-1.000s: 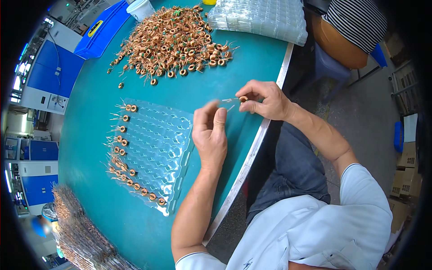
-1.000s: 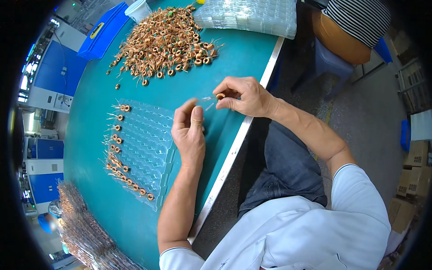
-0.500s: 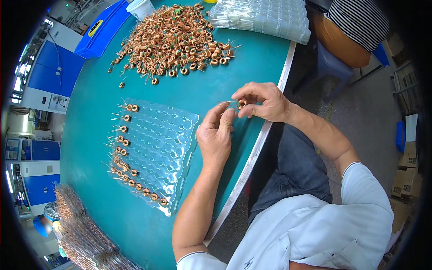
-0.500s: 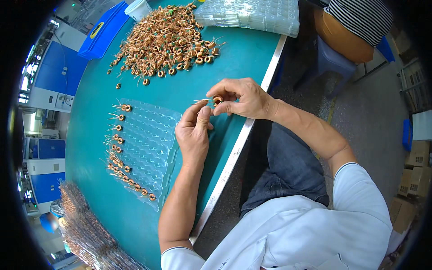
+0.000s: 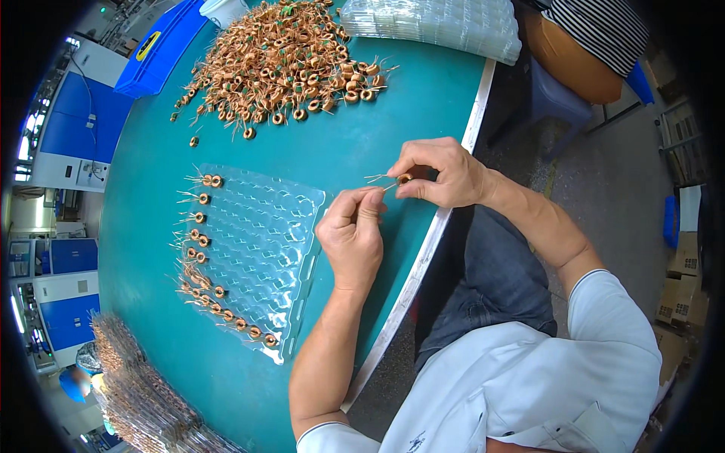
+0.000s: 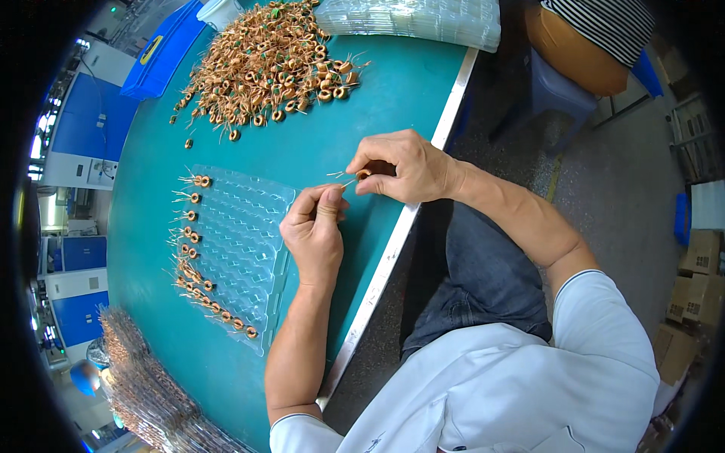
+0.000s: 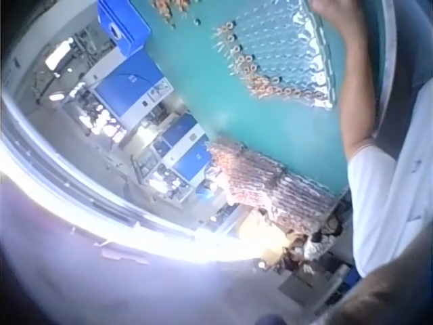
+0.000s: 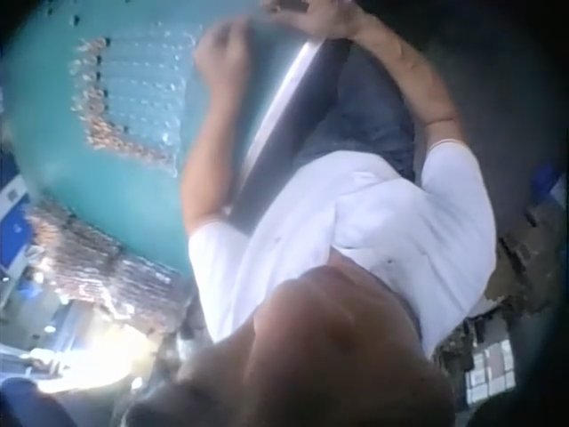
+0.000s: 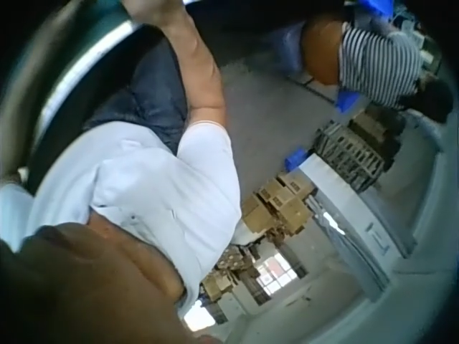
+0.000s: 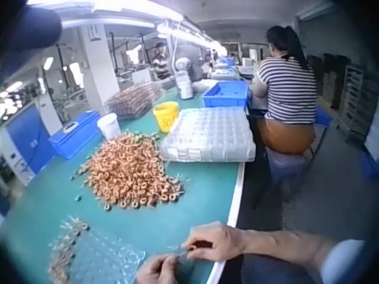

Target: The recorder is sorting and placing small copper-coiled electronic components into a designated plastic tray at a workbench.

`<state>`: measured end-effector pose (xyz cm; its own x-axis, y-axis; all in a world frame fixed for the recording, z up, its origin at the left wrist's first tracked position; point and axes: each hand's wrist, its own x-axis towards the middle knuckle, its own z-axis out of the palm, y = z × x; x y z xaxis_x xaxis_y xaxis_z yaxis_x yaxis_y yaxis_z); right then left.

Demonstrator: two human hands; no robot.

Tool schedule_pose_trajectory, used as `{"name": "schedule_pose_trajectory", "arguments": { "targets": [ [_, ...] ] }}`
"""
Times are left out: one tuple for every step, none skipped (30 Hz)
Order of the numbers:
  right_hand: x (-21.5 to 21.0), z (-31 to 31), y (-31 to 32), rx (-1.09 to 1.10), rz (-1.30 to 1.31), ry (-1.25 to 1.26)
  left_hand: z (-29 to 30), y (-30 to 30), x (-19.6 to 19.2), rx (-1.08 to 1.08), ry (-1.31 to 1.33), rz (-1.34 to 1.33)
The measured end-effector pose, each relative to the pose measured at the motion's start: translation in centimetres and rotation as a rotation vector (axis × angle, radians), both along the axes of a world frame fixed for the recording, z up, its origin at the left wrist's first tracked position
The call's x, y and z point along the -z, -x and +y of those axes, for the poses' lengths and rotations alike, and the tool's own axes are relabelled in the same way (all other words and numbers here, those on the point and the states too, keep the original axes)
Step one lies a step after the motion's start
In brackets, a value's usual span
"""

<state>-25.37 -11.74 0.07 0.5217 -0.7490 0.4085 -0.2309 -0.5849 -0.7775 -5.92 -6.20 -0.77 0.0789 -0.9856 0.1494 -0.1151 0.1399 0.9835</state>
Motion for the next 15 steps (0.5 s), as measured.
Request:
{"name": "schedule_pose_trajectory", "arguments": {
  "targets": [
    [0.0, 0.0, 0.0, -0.018, -0.01, 0.003, -0.1, 0.0, 0.1, -0.023, 0.027, -0.043],
    [0.0, 0.0, 0.0, -0.035, -0.02, 0.007, -0.1, 0.0, 0.1, -0.042, -0.001, -0.057],
    [-0.1, 0.0, 0.1, -0.029, -0.023, 0.007, -0.1, 0.2, 0.1, -0.037, -0.001, -0.06],
    [-0.2, 0.1, 0.3, -0.017, -0.019, 0.001, -0.1, 0.3, 0.0, -0.029, -0.011, -0.059],
    [-0.3, 0.1, 0.4, -0.005, -0.014, -0.004, -0.1, 0.5, -0.1, -0.021, -0.019, -0.058],
    [-0.3, 0.2, 0.5, -0.001, -0.018, -0.004, -0.2, 0.6, 0.0, -0.017, -0.019, -0.062],
    [-0.2, 0.3, 0.5, 0.03, -0.032, -0.041, -0.3, 0.7, 0.2, -0.015, -0.008, -0.07],
    [-0.2, 0.3, 0.5, 0.06, -0.046, -0.078, -0.4, 0.8, 0.2, -0.013, 0.002, -0.077],
    [-0.3, 0.4, 0.5, 0.066, -0.048, -0.078, -0.3, 1.3, -0.2, -0.007, 0.003, -0.079],
    [-0.3, 0.4, 0.6, 0.057, -0.029, -0.047, -0.2, 1.9, -0.8, -0.009, 0.004, 0.055],
    [-0.3, 0.5, 0.6, 0.047, -0.009, -0.016, -0.1, 2.3, -1.1, -0.012, 0.004, 0.19],
    [-0.2, 0.5, 0.5, 0.05, -0.012, -0.016, -0.1, 2.1, -1.0, 0.007, 0.011, 0.153],
    [-0.1, 0.5, 0.5, 0.026, -0.006, 0.013, -0.1, 1.7, -0.5, 0.009, 0.01, 0.15],
    [0.0, 0.5, 0.4, 0.001, 0.001, 0.041, -0.1, 1.1, 0.0, 0.036, 0.022, 0.044],
    [0.0, 0.5, 0.4, 0.001, -0.001, 0.04, -0.1, 0.9, 0.1, 0.061, 0.033, -0.061]
  ]
}}
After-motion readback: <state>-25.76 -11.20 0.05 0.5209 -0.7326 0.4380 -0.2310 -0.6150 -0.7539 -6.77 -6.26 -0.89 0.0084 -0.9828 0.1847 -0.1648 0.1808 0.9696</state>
